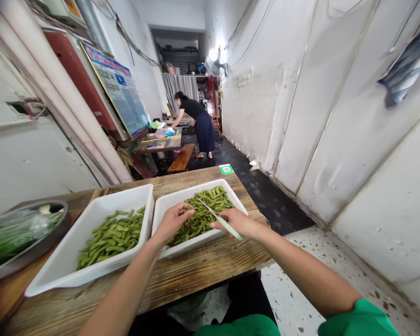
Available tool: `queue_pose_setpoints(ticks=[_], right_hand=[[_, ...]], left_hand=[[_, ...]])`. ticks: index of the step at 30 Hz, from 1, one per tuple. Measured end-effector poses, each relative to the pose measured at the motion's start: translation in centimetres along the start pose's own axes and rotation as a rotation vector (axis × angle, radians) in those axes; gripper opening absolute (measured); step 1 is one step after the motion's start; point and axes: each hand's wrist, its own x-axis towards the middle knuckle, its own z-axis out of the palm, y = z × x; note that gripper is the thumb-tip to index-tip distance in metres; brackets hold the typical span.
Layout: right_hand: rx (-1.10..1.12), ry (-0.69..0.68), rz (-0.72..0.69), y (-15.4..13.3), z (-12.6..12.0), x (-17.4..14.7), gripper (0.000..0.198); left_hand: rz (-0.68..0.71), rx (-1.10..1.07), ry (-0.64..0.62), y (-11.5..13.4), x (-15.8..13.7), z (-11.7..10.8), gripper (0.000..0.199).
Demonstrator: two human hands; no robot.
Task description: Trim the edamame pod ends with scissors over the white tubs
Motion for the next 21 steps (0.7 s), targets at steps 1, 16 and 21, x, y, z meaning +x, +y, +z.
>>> queue_pose_setpoints(ticks=[1, 16, 21], right_hand=[[-0.057, 0.027, -0.026, -0.2, 0.0, -0.2, 0.042], [-0.296, 0.048, -0.231, -0.8, 0.0, -1.0, 0.042], [-0.263, 0.048, -0.225, -1.2, 0.5, -1.2, 0.041]], left_hand=[[0.006, -0.012, 0.018, -0.1, -0.1, 0.3, 0.03], [0.082, 0.157, 0.098, 2.3, -1.4, 2.0, 0.028], [0.126, 0.205, 0.121, 2.3, -1.7, 2.3, 0.031]])
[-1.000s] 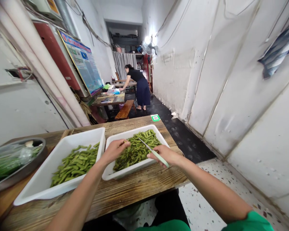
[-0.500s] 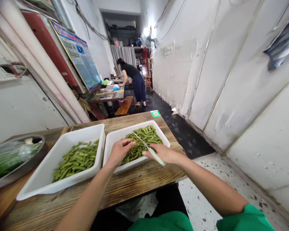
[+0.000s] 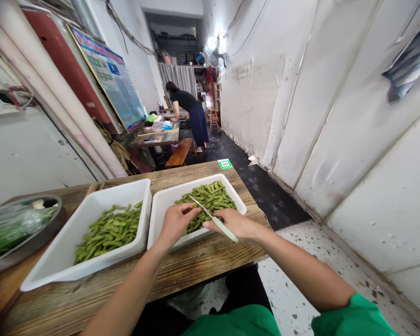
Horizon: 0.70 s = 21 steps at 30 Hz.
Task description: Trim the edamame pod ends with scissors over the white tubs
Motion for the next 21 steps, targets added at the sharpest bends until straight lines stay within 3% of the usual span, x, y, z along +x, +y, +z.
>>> queue_pose_setpoints(ticks=[5, 8, 10, 12, 15, 16, 18, 21], right_hand=[[0.066, -0.039, 0.103, -0.1, 1.0, 0.1, 0.045], [0.188, -0.142, 0.203, 0.7, 1.0, 0.1, 0.044], [0.288, -0.176, 0.24, 1.6, 0.7, 0.0, 0.043], [0.38, -0.174, 0.248, 2.4, 0.1, -0.1, 0.043], [0.434, -0.167, 0.245, 3.1, -0.6, -0.2, 0.044], [0.438, -0.167, 0.242, 3.1, -0.7, -0.2, 0.044], [0.439, -0.154, 0.236, 2.9, -0.7, -0.2, 0.045], [0.448, -0.129, 0.221, 2.4, -0.6, -0.1, 0.044]], left_hand=[[-0.1, 0.033, -0.139, -0.7, -0.3, 0.3, 0.034], [-0.139, 0.217, -0.243, -1.2, -0.3, -1.3, 0.034], [-0.136, 0.44, -0.187, -1.7, -0.4, -3.9, 0.029], [-0.146, 0.744, 0.008, -2.1, -0.5, -7.1, 0.029], [-0.311, 1.104, 0.158, -2.5, -0.5, -10.4, 0.032], [-0.32, 1.143, 0.174, -2.5, -0.3, -10.6, 0.033], [-0.21, 1.097, 0.127, -2.4, 0.4, -9.4, 0.033], [0.04, 0.83, -0.153, -2.7, 2.4, -5.1, 0.028]])
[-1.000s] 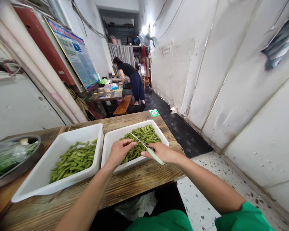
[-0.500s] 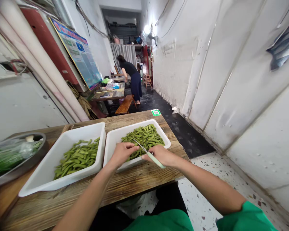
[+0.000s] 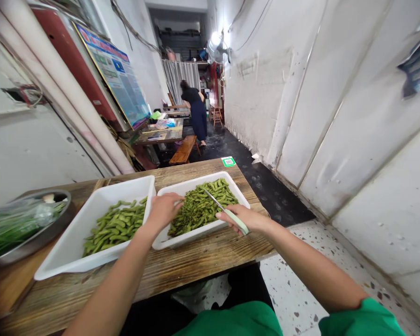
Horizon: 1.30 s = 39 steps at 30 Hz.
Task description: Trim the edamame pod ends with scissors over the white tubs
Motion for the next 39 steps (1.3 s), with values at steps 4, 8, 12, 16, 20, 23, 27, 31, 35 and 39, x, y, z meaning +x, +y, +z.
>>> queue_pose_setpoints(ticks=[4, 8, 12, 16, 20, 23, 27, 31, 35, 39], right_hand=[[0.025, 0.003, -0.014, 0.2, 0.2, 0.3, 0.044], [0.033, 0.017, -0.005, 0.8, 0.0, 0.6, 0.043], [0.051, 0.004, -0.026, 1.1, -0.2, 0.6, 0.04], [0.046, 0.006, -0.045, 1.2, -0.3, 0.4, 0.041], [-0.007, 0.047, -0.035, 0.5, -0.3, -0.2, 0.041], [-0.18, 0.127, -0.098, -0.4, -0.2, -0.6, 0.04], [-0.353, 0.19, -0.177, -1.0, 0.1, -0.3, 0.039], [-0.406, 0.159, -0.202, -1.0, 0.2, 0.0, 0.041], [-0.438, 0.177, -0.201, -0.9, 0.4, 0.0, 0.04], [-0.468, 0.212, -0.174, -0.4, 0.4, 0.1, 0.038]], left_hand=[[0.133, -0.16, -0.085, 2.4, 4.1, 3.9, 0.033], [0.092, -0.184, -0.153, 3.2, 6.8, 5.9, 0.022], [0.022, -0.147, -0.127, 3.8, 7.7, 6.3, 0.011], [0.029, -0.158, -0.067, 3.9, 7.0, 4.8, 0.01], [-0.003, -0.636, 0.041, 3.8, 4.7, 3.0, 0.025], [-0.103, -1.093, 0.023, 4.1, 2.8, 2.5, 0.035], [-0.174, -1.296, -0.052, 4.8, 1.0, 2.6, 0.039], [-0.164, -1.299, -0.069, 5.0, 0.4, 2.6, 0.036], [-0.135, -1.258, -0.083, 4.9, 0.2, 2.7, 0.032], [-0.142, -1.224, -0.099, 4.7, 0.2, 3.2, 0.031]])
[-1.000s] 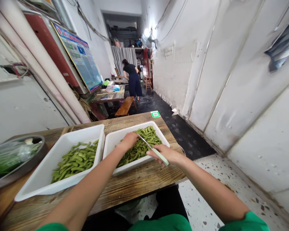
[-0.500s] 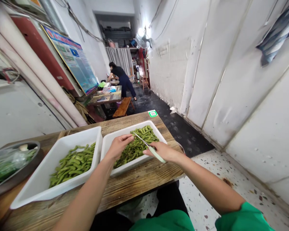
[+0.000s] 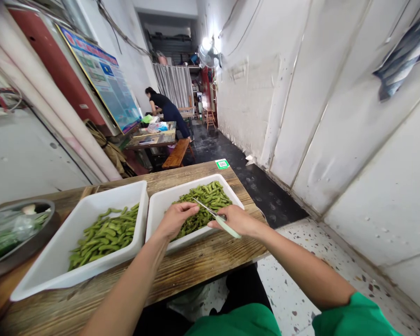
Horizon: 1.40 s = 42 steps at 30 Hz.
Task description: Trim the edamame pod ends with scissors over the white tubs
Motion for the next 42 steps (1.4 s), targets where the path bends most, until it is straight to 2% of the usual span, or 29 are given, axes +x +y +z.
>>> queue_pose_setpoints(ticks=[4, 7, 10, 12, 16, 24, 28, 30, 32, 33, 34, 37, 39, 40, 41, 42], right_hand=[[0.022, -0.025, 0.034, 1.0, 0.0, 0.1, 0.038], [0.195, -0.098, 0.113, 1.2, -0.2, 0.0, 0.039], [0.368, -0.173, 0.168, 0.7, -0.4, -0.3, 0.041], [0.388, -0.201, 0.174, 0.1, -0.4, -0.5, 0.043], [0.386, -0.222, 0.187, -0.6, -0.1, -0.5, 0.048], [0.475, -0.206, 0.122, -1.5, 0.4, -0.3, 0.047], [0.456, -0.17, 0.148, -1.6, 1.1, -0.4, 0.045], [0.429, -0.175, 0.17, -1.3, 1.3, -0.5, 0.045], [0.41, -0.187, 0.186, -0.7, 1.3, -0.6, 0.043], [0.41, -0.193, 0.194, -0.3, 1.1, -0.7, 0.043], [0.417, -0.198, 0.199, 0.1, 0.9, -0.8, 0.042], [0.436, -0.22, 0.212, 1.2, 0.1, -1.1, 0.042], [0.437, -0.231, 0.198, 1.6, -0.2, -1.1, 0.043], [0.442, -0.235, 0.181, 1.7, -0.3, -1.2, 0.043], [0.449, -0.238, 0.164, 1.7, -0.3, -1.1, 0.043], [0.456, -0.238, 0.15, 1.7, -0.3, -1.1, 0.043]], left_hand=[[-0.003, 0.029, 0.091, -0.4, 0.3, -0.5, 0.033], [-0.035, -0.101, 0.18, -0.4, 0.4, -0.9, 0.035], [-0.12, -0.357, 0.128, 0.2, 0.3, -0.8, 0.03], [-0.161, -0.494, 0.097, 0.7, 0.1, -0.5, 0.026], [-0.173, -0.627, 0.124, 1.7, -0.5, 0.4, 0.022], [-0.136, -0.583, 0.135, 2.3, -1.5, 1.8, 0.028], [-0.171, -0.566, 0.144, 2.0, -2.0, 2.8, 0.03], [-0.203, -0.532, 0.111, 1.8, -2.3, 2.3, 0.03], [-0.205, -0.399, 0.117, 1.5, -2.8, 0.7, 0.027], [-0.179, -0.279, 0.167, 1.4, -3.2, -0.7, 0.025], [-0.135, -0.114, 0.258, 1.3, -3.5, -2.3, 0.024], [0.035, 0.577, 0.677, 1.4, -4.7, -7.2, 0.023], [0.051, 0.995, 0.816, 1.7, -5.0, -9.1, 0.025], [0.053, 1.134, 0.815, 1.9, -5.0, -9.4, 0.025], [0.061, 1.221, 0.751, 2.0, -4.7, -9.1, 0.024], [0.069, 1.26, 0.633, 2.1, -4.2, -8.5, 0.023]])
